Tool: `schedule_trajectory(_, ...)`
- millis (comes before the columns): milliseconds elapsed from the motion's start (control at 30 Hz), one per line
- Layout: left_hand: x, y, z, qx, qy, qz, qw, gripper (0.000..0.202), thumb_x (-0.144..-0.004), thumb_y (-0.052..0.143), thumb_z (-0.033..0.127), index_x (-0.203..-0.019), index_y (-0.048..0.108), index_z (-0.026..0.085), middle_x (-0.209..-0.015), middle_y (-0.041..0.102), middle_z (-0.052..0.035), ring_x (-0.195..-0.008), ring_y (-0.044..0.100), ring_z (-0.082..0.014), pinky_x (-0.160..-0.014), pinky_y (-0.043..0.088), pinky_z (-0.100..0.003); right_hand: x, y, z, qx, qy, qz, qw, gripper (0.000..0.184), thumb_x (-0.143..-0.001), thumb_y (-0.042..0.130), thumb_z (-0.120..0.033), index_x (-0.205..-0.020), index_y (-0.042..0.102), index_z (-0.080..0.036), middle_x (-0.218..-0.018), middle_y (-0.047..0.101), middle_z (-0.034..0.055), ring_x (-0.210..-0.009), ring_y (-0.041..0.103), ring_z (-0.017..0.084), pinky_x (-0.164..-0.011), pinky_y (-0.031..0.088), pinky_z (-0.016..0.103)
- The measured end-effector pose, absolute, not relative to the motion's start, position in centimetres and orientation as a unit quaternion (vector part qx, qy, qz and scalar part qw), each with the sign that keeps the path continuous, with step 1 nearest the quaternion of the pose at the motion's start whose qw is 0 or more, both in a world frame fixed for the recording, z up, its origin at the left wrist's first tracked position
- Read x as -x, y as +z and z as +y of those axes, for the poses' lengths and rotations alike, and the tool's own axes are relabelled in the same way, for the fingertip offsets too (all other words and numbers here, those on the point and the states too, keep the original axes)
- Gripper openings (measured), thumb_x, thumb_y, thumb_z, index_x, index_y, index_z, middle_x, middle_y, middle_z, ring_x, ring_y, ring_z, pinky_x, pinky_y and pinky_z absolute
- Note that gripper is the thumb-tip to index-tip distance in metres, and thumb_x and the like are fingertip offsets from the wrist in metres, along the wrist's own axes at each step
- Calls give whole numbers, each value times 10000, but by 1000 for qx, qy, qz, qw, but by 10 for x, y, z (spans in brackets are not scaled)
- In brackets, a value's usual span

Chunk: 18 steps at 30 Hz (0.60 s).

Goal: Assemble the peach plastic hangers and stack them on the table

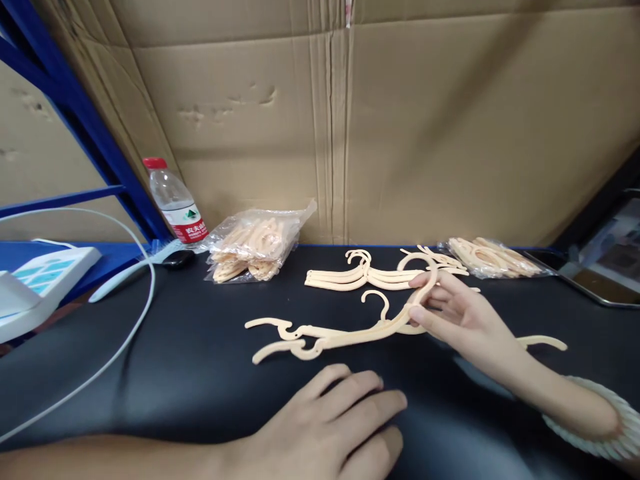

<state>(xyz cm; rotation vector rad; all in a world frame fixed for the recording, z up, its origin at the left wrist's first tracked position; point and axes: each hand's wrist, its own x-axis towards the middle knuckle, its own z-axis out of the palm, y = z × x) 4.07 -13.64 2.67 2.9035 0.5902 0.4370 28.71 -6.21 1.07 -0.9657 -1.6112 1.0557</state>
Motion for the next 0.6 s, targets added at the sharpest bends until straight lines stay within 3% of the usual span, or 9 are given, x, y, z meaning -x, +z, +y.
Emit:
schedule_trajectory(100,-42,18,-134,-971,115,211,-11,465,-934,536,237,-1369,475,85,-1449,432,-216,-1372,351,-386,-1110,296,-556,-280,2,-64,403,419,-672,459,462,-843,666,-374,-1209,411,-254,-769,600,-21,-733,600,175,-689,516,307)
schedule_trajectory(267,-45,12,-131,-961,52,270,20,641,-914,571,316,-1454,356,46,-1491,275,-281,-1396,242,-435,-1080,308,-593,-277,-7,-63,435,342,-734,394,530,-852,594,-305,-1303,330,-218,-732,587,-32,-679,580,170,-667,487,310)
schedule_trajectory(400,-44,17,-129,-952,24,300,61,672,-887,592,293,-1468,337,72,-1506,264,-256,-1403,241,-419,-1091,292,-595,-277,-10,-62,417,311,-767,376,442,-864,551,-267,-1272,392,-211,-837,606,3,-750,599,168,-706,500,312)
schedule_trajectory(600,-47,24,-128,-946,-12,314,76,772,-871,614,472,-1458,345,49,-1494,250,-286,-1387,245,-464,-1062,282,-656,-284,-7,-60,436,194,-817,324,325,-830,586,-187,-1152,550,-203,-935,615,39,-838,588,181,-777,494,329)
